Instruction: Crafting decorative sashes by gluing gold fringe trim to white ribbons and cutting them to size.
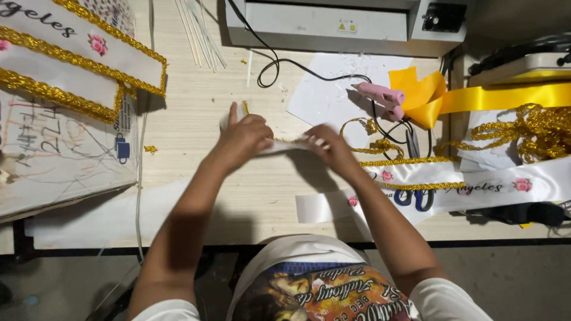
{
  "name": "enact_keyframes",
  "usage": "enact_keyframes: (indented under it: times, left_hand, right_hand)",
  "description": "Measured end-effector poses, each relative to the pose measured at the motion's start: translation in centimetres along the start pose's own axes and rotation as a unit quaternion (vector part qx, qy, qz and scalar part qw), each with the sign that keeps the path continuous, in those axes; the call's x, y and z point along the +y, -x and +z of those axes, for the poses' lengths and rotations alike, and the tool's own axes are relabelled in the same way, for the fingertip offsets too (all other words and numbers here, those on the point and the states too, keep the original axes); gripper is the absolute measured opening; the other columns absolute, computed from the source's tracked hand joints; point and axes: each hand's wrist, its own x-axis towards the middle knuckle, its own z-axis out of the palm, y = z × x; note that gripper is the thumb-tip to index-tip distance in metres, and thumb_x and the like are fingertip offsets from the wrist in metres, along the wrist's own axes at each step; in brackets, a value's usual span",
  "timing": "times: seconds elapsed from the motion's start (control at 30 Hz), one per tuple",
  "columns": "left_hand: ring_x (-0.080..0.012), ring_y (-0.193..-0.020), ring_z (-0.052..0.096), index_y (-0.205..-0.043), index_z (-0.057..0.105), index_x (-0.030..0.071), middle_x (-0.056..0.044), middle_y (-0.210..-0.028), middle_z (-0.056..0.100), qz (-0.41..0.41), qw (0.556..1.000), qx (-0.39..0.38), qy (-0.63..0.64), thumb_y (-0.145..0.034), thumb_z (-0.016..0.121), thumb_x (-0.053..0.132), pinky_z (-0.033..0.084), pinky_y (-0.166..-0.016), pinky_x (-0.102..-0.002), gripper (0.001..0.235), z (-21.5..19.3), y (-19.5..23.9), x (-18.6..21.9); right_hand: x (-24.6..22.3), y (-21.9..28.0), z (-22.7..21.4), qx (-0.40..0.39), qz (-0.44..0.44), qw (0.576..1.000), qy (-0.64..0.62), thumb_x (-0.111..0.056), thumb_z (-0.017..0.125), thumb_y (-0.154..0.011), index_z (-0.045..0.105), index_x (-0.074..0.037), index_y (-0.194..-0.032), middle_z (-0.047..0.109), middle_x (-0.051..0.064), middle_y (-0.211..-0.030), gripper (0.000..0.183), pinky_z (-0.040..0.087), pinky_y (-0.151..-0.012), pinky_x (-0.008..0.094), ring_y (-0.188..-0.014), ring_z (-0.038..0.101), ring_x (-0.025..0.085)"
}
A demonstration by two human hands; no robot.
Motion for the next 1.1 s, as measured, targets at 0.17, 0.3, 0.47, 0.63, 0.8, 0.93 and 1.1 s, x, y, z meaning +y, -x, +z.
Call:
enact_keyframes:
  times: [0.17, 0.3, 0.47, 0.63, 0.8, 0.93, 1.1]
  left_hand:
    - [-0.0228, -0.109, 0.064, -0.103, 0.065, 0.013, -0.003, -0.096, 0.071, -0.119, 0.987, -0.078, 0.077, -0.092, 0.071, 0.022, 0.01, -0.125, -0.059, 0.016, -2.2, -0.6, -0.7]
    - [-0.0235, -0.104, 0.067, -0.105, 0.06, 0.011, -0.006, -0.098, 0.071, -0.143, 0.976, -0.087, 0.139, -0.097, 0.068, 0.018, 0.011, -0.128, -0.058, 0.013, -0.8, 0.5, -2.6]
    - [-0.0239, -0.109, 0.066, -0.108, 0.064, 0.013, -0.006, -0.106, 0.071, -0.125, 0.976, -0.072, 0.163, -0.095, 0.067, 0.013, 0.012, -0.123, -0.058, 0.013, -1.4, 0.7, -3.2]
    - [-0.0298, -0.109, 0.062, -0.115, 0.065, 0.011, -0.006, -0.114, 0.071, -0.101, 0.982, -0.053, 0.152, -0.094, 0.068, 0.012, 0.05, -0.098, -0.043, 0.021, -2.7, 1.4, -2.4]
    - [-0.0272, -0.096, 0.068, -0.113, 0.068, 0.009, -0.007, -0.112, 0.068, -0.075, 0.987, 0.026, 0.139, -0.092, 0.074, 0.016, 0.055, -0.081, -0.039, 0.023, -3.3, 1.3, -1.3]
    - [-0.0248, -0.091, 0.069, -0.111, 0.071, 0.009, -0.007, -0.109, 0.065, -0.063, 0.99, 0.042, 0.116, -0.091, 0.074, 0.016, 0.056, -0.08, -0.036, 0.022, -3.1, 1.6, -1.8]
    - [-0.0233, -0.096, 0.068, -0.107, 0.077, 0.01, -0.004, -0.101, 0.07, 0.007, 0.996, 0.089, 0.019, -0.091, 0.074, 0.012, 0.039, -0.111, -0.054, 0.017, -2.7, 1.7, -2.7]
  right_hand:
    - [13.4, 2.0, -6.5, 0.381, 0.091, 0.909, 0.143, -0.015, 0.083, -0.093, 0.057, -0.002, -0.127, 0.064, 0.015, -0.116, 0.044, 0.051, -0.087, 0.036, -0.103, 0.061, 0.027]
    - [13.0, 0.7, -11.1, 0.334, 0.009, 0.882, 0.332, -0.014, 0.093, -0.083, 0.052, 0.004, -0.134, 0.062, 0.021, -0.118, 0.068, 0.041, -0.095, 0.045, -0.107, 0.057, 0.037]
    - [13.6, -1.6, -13.0, 0.223, 0.116, 0.964, 0.085, -0.018, 0.082, -0.088, 0.06, -0.004, -0.125, 0.068, 0.009, -0.112, 0.045, 0.047, -0.096, 0.044, -0.103, 0.064, 0.028]
    - [9.0, -2.6, -13.1, 0.129, 0.036, 0.966, 0.223, -0.017, 0.082, -0.089, 0.068, -0.008, -0.117, 0.069, 0.01, -0.107, 0.033, 0.05, -0.087, 0.046, -0.095, 0.067, 0.03]
    - [11.3, -3.6, -12.7, 0.136, -0.086, 0.911, 0.379, -0.013, 0.084, -0.087, 0.069, -0.008, -0.116, 0.069, 0.011, -0.101, 0.033, 0.052, -0.071, 0.044, -0.085, 0.068, 0.029]
    - [14.1, -3.0, -14.3, 0.166, 0.078, 0.97, 0.157, -0.015, 0.08, -0.096, 0.066, -0.005, -0.121, 0.068, 0.01, -0.101, 0.03, 0.051, -0.068, 0.038, -0.082, 0.064, 0.024]
    - [14.7, -1.5, -18.0, 0.153, 0.189, 0.936, -0.253, -0.013, 0.072, -0.1, 0.064, -0.003, -0.129, 0.071, 0.006, -0.114, 0.031, 0.058, -0.069, 0.032, -0.094, 0.069, 0.014]
